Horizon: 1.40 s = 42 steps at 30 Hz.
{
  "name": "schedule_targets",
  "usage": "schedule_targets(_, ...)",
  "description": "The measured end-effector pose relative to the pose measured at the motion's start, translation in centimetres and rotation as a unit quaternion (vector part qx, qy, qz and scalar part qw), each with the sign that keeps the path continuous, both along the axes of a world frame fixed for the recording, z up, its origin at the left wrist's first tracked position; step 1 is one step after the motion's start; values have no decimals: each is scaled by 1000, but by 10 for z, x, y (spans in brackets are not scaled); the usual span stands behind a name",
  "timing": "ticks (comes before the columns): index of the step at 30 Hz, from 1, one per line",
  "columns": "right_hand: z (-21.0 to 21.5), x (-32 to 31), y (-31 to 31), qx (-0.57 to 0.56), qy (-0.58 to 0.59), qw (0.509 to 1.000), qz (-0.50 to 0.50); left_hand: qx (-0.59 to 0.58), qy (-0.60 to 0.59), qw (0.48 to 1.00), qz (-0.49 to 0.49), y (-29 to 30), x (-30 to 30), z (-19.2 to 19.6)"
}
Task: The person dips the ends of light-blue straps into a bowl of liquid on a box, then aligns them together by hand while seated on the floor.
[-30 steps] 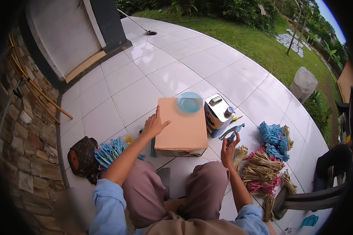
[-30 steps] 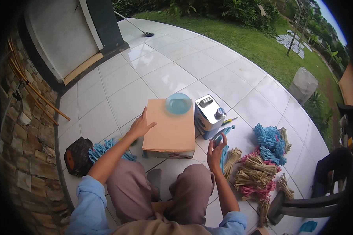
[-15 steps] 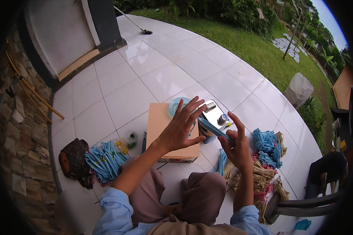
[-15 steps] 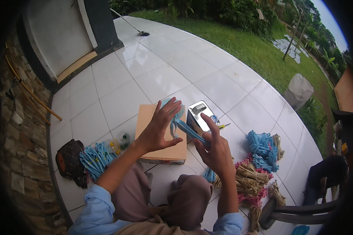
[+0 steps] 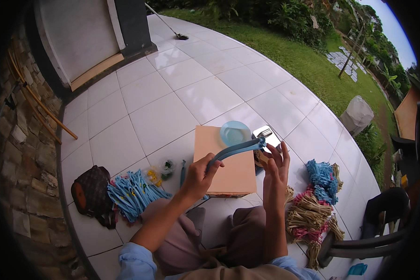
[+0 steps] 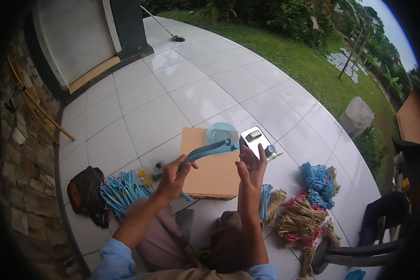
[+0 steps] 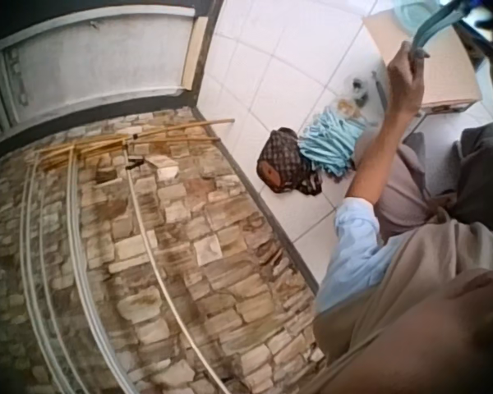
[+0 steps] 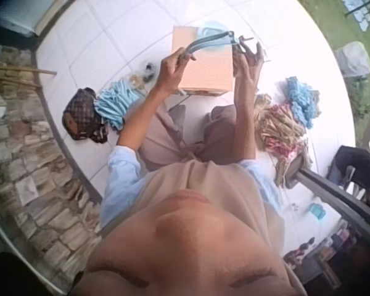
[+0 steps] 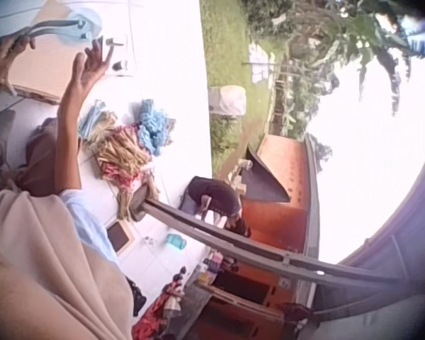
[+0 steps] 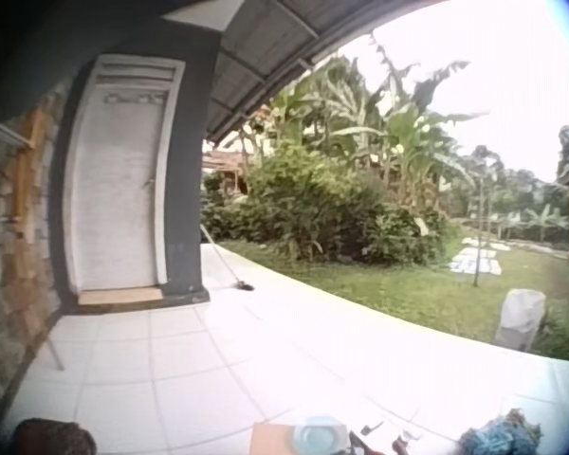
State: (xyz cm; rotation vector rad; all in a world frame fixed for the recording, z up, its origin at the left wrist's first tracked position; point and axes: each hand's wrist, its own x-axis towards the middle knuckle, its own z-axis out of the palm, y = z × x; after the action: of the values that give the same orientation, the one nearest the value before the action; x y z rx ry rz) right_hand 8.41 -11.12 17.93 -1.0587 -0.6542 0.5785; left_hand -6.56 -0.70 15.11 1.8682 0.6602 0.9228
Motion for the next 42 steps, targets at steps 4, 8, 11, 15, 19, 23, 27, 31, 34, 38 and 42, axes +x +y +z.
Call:
schedule_targets(4, -17, -19, 18, 1, 47, 987, 152, -21, 30, 999, 17, -7, 6, 0)
schedule_targets(8, -18, -26, 28, 32, 34, 990, 130, -26, 46, 998, -20, -5, 10, -5)
schedule_targets(11, -19, -25, 27, 34, 24, 992, 116, -90, 38, 995, -25, -7, 11, -3)
schedule_targets(15, -15, -20, 25, 40, 53, 992, 110, -180, 6, 979, -99, -1, 11, -5)
schedule_targets(19, -14, -16, 24, 53, 47, 995, 73, -87, 29, 992, -86, -3, 13, 8)
schedule_targets(23, -11, -7, 21, 91, 59, 992, 60, -42, 96, 992, -65, -4, 14, 13)
schedule_targets(27, -9, -2, 18, 123, 78, 987, 66, -2, 88, 995, -55, -4, 12, 10)
schedule_targets(31, -12, 1, 16, 138, 100, 981, 95, 35, 78, 994, -62, -5, 11, 10)
schedule_targets(34, -16, -23, 24, 87, 137, 982, 94, -131, 45, 990, -9, -7, 14, 4)
schedule_targets(38, -39, -62, 32, -39, 137, 983, 111, -109, -41, 992, 44, -16, 38, -11)
schedule_targets(42, -33, -38, 38, -10, 96, 995, 3, -62, 13, 994, 84, -27, 47, -4)
